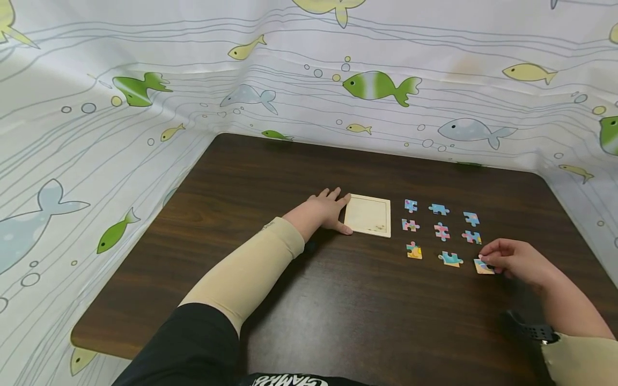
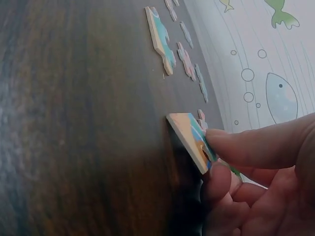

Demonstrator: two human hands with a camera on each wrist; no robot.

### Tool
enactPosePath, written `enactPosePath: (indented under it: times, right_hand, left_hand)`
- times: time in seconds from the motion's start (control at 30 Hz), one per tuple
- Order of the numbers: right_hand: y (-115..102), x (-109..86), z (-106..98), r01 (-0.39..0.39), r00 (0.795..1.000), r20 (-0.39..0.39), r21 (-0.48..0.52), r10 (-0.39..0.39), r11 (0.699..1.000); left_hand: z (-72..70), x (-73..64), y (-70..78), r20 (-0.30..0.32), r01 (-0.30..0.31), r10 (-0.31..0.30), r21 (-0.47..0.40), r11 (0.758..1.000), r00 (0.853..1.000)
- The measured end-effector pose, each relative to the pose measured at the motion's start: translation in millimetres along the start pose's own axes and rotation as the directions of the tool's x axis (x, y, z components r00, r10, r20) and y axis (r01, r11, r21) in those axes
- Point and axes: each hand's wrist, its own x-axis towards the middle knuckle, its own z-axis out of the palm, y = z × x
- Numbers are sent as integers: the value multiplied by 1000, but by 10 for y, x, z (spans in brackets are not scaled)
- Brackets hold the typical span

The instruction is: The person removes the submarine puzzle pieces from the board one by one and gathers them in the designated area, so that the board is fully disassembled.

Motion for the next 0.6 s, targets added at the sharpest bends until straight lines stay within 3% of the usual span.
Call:
enactPosePath:
  times: [0.4, 0.6]
  right_hand:
    - [-9, -5, 12, 0, 999, -34, -35, -1, 999]
    - [-167, 37, 53, 52, 998, -29, -28, -53, 998]
  left_hand:
    - [6, 5, -7, 2, 7, -7, 1, 1000, 1000]
    - [8, -39, -31, -3, 0, -1, -9, 1000, 1000]
